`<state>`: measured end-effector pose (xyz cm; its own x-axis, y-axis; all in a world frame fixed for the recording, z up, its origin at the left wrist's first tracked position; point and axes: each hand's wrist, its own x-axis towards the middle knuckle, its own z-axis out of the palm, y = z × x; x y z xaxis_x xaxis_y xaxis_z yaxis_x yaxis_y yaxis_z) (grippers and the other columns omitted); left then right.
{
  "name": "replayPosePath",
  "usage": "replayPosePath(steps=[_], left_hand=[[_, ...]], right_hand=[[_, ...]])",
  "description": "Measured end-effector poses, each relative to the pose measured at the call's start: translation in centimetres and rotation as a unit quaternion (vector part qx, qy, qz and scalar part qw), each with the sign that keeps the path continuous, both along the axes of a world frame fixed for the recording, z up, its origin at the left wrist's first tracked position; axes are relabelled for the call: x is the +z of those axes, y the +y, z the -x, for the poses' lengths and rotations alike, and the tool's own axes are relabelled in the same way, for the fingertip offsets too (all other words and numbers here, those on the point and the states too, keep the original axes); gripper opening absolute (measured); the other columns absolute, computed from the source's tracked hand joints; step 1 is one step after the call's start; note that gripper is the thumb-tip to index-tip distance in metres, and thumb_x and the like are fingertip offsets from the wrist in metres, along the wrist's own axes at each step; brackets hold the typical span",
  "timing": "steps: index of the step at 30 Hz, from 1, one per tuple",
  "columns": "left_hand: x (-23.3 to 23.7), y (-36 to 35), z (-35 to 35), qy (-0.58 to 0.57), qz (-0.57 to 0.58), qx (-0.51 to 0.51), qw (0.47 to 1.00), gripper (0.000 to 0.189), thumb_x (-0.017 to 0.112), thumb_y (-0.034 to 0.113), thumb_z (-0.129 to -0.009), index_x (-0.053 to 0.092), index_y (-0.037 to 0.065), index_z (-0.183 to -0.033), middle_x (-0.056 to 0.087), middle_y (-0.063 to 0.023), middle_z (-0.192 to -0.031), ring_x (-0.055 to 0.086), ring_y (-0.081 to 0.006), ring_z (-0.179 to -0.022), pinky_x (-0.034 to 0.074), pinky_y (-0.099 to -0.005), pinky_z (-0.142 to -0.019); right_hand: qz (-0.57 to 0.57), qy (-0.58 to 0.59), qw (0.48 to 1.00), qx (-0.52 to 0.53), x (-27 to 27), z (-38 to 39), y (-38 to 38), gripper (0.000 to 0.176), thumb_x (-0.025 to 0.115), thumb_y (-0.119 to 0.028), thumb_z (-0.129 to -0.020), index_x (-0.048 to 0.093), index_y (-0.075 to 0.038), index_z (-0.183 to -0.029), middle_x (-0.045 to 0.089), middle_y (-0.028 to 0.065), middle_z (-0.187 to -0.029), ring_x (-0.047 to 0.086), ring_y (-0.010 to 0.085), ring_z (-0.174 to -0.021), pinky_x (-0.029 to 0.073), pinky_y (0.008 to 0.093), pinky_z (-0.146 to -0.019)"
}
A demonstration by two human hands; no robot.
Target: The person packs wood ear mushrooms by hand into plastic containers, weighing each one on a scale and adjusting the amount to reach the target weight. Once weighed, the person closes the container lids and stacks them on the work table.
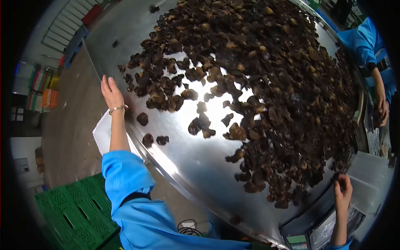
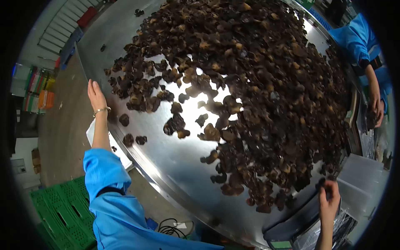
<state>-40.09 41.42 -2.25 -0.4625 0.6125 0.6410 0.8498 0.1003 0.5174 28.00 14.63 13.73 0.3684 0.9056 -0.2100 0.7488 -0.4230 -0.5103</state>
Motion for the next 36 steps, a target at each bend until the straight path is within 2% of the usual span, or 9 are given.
replayPosePath(steps=[4, 7, 9, 16, 29, 31, 33, 35, 36], left_hand=[[-0.7, 6.4, -0.1, -0.182, 0.017, -0.045, 0.982, 0.064, 0.032, 0.045, -0.094, 0.033, -0.007, -0.132, 0.031, -0.0198, -0.140, 0.030, -0.0285, -0.130, 0.024, -0.0352, -0.106], [0.9, 9.0, -6.4, -0.354, 0.166, -0.171, 0.904, 0.049, 0.032, 0.046, -0.093, 0.048, 0.014, -0.129, 0.053, -0.0125, -0.124, 0.052, -0.0248, -0.110, 0.036, -0.0332, -0.097], [0.9, 9.1, -13.0, -0.057, 0.083, -0.347, 0.933, 0.033, 0.033, 0.026, -0.095, 0.059, 0.014, -0.110, 0.062, -0.0108, -0.104, 0.058, -0.0213, -0.098, 0.043, -0.0309, -0.088], [-0.3, -3.8, -38.0, -0.161, 0.109, -0.419, 0.887, 0.035, 0.061, 0.039, -0.078, 0.066, 0.017, -0.105, 0.048, -0.0186, -0.122, 0.029, -0.0447, -0.123, 0.028, -0.0495, -0.102], [10.3, -23.0, -42.7, 0.078, 0.220, -0.625, 0.745, 0.033, 0.056, 0.021, -0.083, 0.059, 0.006, -0.111, 0.050, -0.0105, -0.125, 0.033, -0.0333, -0.127, 0.017, -0.0530, -0.106], [10.1, -26.8, -42.2, -0.290, 0.292, -0.588, 0.696, 0.028, 0.055, 0.019, -0.086, 0.059, 0.007, -0.112, 0.051, -0.0086, -0.123, 0.043, -0.0260, -0.118, 0.033, -0.0432, -0.099], [10.7, -28.6, -41.2, -0.744, 0.405, -0.381, 0.370, 0.038, 0.040, 0.033, -0.096, 0.048, 0.009, -0.124, 0.057, -0.0026, -0.104, 0.052, -0.0087, -0.088, 0.045, -0.0234, -0.067], [11.1, -29.8, -39.2, -0.868, 0.349, -0.298, 0.189, 0.040, 0.036, 0.035, -0.097, 0.047, 0.008, -0.123, 0.056, -0.0031, -0.094, 0.050, -0.0068, -0.073, 0.042, -0.0200, -0.059], [10.8, -30.5, -38.1, -0.836, 0.370, -0.304, 0.267, 0.036, 0.037, 0.033, -0.097, 0.048, 0.007, -0.120, 0.054, -0.0023, -0.089, 0.047, -0.0074, -0.067, 0.039, -0.0204, -0.054]], right_hand=[[0.019, -0.034, 0.999, -0.038, -0.3, -1.1, -2.1, 0.012, 0.055, -0.004, -0.079, 0.052, 0.001, -0.089, 0.051, 0.0050, -0.081, 0.050, 0.0122, -0.078, 0.039, 0.0236, -0.074], [0.064, -0.035, 0.997, -0.038, -0.4, -0.7, -1.7, 0.014, 0.056, -0.006, -0.078, 0.051, 0.000, -0.089, 0.051, 0.0055, -0.080, 0.049, 0.0130, -0.077, 0.039, 0.0244, -0.074], [0.057, -0.061, 0.996, -0.004, -1.1, 0.3, -0.4, 0.014, 0.057, -0.007, -0.078, 0.051, 0.001, -0.089, 0.049, 0.0035, -0.077, 0.047, 0.0117, -0.074, 0.039, 0.0235, -0.070], [0.046, 0.081, 0.996, -0.014, -5.2, 4.7, 1.7, 0.014, 0.058, -0.003, -0.081, 0.054, 0.001, -0.093, 0.052, 0.0009, -0.081, 0.048, 0.0080, -0.076, 0.039, 0.0204, -0.070], [-0.174, 0.391, 0.878, -0.216, -1.7, 10.0, -3.2, 0.018, 0.057, -0.010, -0.088, 0.053, 0.000, -0.102, 0.058, 0.0053, -0.083, 0.057, 0.0107, -0.069, 0.050, 0.0240, -0.063], [-0.165, 0.266, 0.939, -0.140, 0.1, 11.9, -4.7, 0.016, 0.057, -0.006, -0.086, 0.054, 0.002, -0.100, 0.059, 0.0067, -0.083, 0.057, 0.0138, -0.075, 0.049, 0.0265, -0.068], [-0.144, 0.027, 0.964, 0.224, 1.5, 13.2, -5.4, 0.028, 0.064, -0.002, -0.072, 0.059, -0.001, -0.100, 0.059, 0.0098, -0.098, 0.055, 0.0263, -0.090, 0.044, 0.0367, -0.081], [-0.124, 0.035, 0.954, 0.269, 0.7, 15.7, -6.2, 0.038, 0.064, 0.000, -0.070, 0.059, -0.003, -0.107, 0.055, 0.0127, -0.110, 0.049, 0.0316, -0.102, 0.038, 0.0404, -0.088], [-0.138, 0.065, 0.954, 0.259, 0.8, 16.4, -6.0, 0.038, 0.063, 0.000, -0.069, 0.059, -0.003, -0.107, 0.054, 0.0132, -0.110, 0.050, 0.0317, -0.101, 0.038, 0.0400, -0.088]])
